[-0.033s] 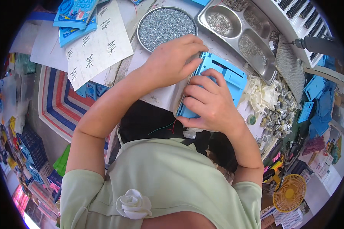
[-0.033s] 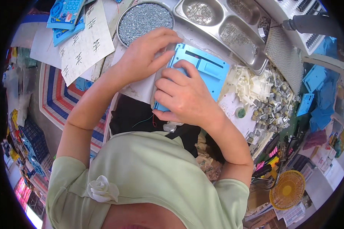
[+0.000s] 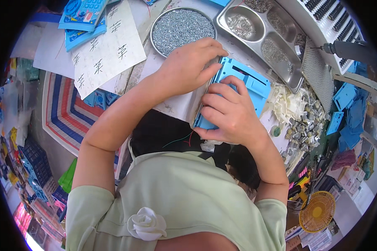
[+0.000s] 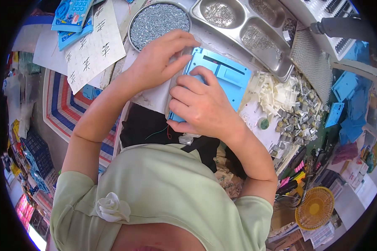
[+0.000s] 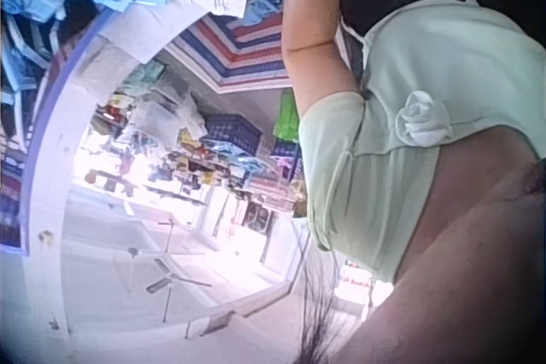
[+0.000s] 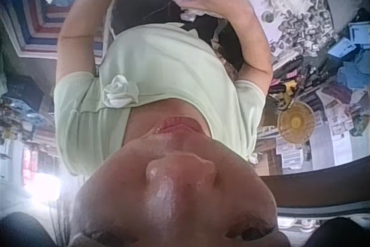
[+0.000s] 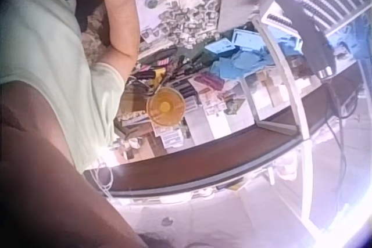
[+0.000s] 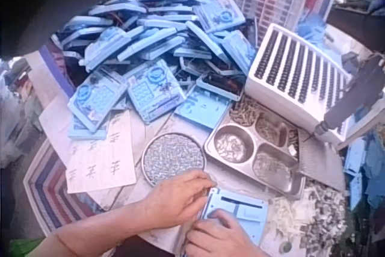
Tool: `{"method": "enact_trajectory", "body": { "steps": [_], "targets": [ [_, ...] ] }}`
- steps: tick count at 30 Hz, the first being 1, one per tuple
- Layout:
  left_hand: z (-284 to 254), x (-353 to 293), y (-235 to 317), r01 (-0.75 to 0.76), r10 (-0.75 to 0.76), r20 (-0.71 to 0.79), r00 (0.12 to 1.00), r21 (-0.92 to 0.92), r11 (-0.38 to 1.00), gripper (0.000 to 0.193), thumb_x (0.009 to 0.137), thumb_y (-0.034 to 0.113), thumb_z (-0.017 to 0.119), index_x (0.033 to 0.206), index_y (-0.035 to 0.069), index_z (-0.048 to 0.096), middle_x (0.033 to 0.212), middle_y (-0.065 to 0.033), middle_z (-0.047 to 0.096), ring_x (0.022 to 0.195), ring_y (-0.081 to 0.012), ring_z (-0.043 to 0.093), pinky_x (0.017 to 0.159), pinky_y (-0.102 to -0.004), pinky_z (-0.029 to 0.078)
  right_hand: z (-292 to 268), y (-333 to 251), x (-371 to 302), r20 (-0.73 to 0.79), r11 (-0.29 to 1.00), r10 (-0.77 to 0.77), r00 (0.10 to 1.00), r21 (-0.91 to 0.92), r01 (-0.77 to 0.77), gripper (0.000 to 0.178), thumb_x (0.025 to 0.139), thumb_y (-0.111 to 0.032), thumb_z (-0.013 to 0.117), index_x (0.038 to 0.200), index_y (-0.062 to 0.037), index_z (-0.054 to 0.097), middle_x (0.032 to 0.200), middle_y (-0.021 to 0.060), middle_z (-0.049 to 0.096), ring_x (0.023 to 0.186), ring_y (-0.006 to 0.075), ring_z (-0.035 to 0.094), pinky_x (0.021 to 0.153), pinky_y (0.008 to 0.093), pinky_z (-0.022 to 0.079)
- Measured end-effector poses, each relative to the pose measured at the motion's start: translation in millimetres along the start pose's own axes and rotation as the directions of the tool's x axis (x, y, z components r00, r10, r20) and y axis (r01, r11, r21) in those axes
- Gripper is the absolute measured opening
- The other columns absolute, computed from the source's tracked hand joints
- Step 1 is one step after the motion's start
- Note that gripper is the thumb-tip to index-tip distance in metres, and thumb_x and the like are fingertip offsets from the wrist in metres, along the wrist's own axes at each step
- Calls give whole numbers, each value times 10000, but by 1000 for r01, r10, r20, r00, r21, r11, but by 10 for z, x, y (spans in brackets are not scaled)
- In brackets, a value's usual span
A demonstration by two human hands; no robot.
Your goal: Assembling and soldering internal components of a blue electronic toy or device housing.
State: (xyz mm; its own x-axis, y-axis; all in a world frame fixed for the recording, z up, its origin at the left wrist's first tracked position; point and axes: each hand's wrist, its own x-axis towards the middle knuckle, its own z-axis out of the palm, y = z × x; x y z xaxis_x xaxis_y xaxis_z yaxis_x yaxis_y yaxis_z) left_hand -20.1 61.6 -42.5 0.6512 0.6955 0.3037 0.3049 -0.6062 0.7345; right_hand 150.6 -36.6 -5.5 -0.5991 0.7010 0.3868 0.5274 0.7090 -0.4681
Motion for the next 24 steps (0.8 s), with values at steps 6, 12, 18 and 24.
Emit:
{"method": "enact_trajectory", "body": {
  "steps": [6,12,18,24],
  "targets": [
    [-15,19,-5,91,-89,30,996,-90,992,287,896,66,669,1182,38,675,1160,-112,642,821,-209,656,754,-322,542,13,4,-8,-20,1000,-2,1000,-10,2,381,549,-257,849,771,-96,586,928,30,613,996,240,598,893,456,456],
    [16,9,-28,84,-84,-1,996,-102,991,255,907,63,659,1158,18,674,1126,-107,646,824,-206,666,759,-317,545,13,2,6,-20,1000,11,1000,18,-10,387,543,-246,853,770,-91,581,921,32,609,981,248,598,900,465,457],
    [21,-9,-57,62,-64,-9,998,-137,989,217,911,55,644,1120,2,671,1121,-114,649,842,-213,679,772,-332,547,20,51,3,4,999,-26,1000,45,26,395,536,-241,860,768,-95,576,908,32,600,951,261,600,900,484,457],
    [23,-78,-51,78,-85,-39,996,-157,984,232,900,87,664,1123,26,682,1125,-99,657,836,-232,677,759,-331,538,-5,3,71,142,998,48,989,29,-53,408,569,-254,854,810,-91,568,897,45,583,973,278,574,948,466,440]
  ]
}}
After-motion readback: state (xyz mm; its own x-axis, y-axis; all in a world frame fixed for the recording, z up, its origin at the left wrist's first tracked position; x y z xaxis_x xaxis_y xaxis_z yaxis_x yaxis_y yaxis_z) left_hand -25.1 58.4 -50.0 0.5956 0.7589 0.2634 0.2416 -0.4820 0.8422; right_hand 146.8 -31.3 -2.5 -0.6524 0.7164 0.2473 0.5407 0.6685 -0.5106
